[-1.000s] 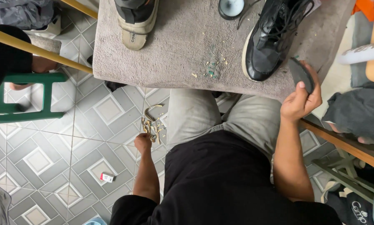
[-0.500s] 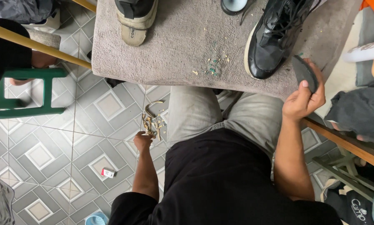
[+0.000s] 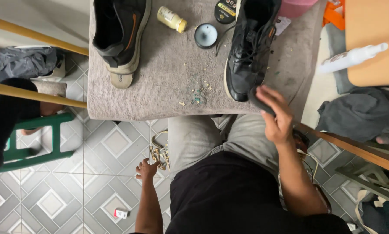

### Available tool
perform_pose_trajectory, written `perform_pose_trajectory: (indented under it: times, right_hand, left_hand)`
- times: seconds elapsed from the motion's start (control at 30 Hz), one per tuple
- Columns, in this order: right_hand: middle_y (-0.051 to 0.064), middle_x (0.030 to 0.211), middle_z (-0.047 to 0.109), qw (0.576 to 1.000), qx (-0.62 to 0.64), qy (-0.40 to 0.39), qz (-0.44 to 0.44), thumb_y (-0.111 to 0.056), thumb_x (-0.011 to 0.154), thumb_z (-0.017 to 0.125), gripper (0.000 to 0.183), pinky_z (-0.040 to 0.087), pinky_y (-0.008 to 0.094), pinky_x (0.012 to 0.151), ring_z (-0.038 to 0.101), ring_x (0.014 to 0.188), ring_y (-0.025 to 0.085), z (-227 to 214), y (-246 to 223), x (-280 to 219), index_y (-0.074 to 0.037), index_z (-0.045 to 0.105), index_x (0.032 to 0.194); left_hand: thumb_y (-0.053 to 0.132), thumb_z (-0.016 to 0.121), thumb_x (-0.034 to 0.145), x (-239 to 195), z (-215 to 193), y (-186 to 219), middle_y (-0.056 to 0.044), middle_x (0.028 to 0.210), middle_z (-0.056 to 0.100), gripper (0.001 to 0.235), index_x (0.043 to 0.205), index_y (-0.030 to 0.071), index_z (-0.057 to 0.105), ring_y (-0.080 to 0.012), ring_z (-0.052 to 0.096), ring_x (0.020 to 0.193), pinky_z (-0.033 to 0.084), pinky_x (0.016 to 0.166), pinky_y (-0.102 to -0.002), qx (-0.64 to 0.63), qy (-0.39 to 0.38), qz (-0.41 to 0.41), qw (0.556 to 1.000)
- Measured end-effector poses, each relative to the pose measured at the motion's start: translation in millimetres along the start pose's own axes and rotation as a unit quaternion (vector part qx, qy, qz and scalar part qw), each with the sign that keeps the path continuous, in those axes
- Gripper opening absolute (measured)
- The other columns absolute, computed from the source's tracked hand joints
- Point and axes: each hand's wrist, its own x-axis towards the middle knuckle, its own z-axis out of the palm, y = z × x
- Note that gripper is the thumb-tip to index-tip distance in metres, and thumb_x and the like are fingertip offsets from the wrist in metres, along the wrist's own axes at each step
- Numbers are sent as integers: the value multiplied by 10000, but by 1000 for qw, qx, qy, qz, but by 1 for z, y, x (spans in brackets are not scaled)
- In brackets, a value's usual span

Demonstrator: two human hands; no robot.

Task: The person cleans a pair of black sneakers using a brush and a small container of cleaning solution. They scrub the upper, sides, and sole of one shoe, then dip the brush into the solution to continue cleaning the shoe's surface.

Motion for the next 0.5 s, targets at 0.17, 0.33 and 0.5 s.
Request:
perform_pose_trajectory:
  times: [0.17, 0.33, 0.5]
  right_hand:
    - [292, 1203, 663, 998, 24, 58, -14, -20, 952, 538, 313, 494, 506, 1067, 647, 1180, 438, -3, -23, 20, 130, 660, 1197]
    - [244, 1311, 638, 1000, -4, -6, 9, 75, 940, 556, 370, 459, 515, 1064, 596, 1264, 419, -7, 1, 17, 70, 660, 1296]
    - [291, 1190, 668, 998, 2, 66, 7, 29, 949, 553, 296, 504, 463, 1011, 662, 1140, 411, -12, -20, 29, 147, 671, 1194]
  left_hand:
    - [338, 703, 928, -7, -33, 21, -353, 1357, 549, 708, 1522, 110, 391, -511, 461, 1352, 356, 1146, -581, -231, -19, 54, 971]
    - [-54, 576, 855, 15, -39, 14, -283, 1469, 529, 798, 1571, 211, 346, -351, 788, 725, 539, 1031, -494, -43, -64, 147, 986]
    - [423, 812, 804, -36, -81, 79, -41, 1444, 566, 670, 1424, 294, 593, -362, 544, 1314, 505, 1007, -560, 113, 2, 269, 956]
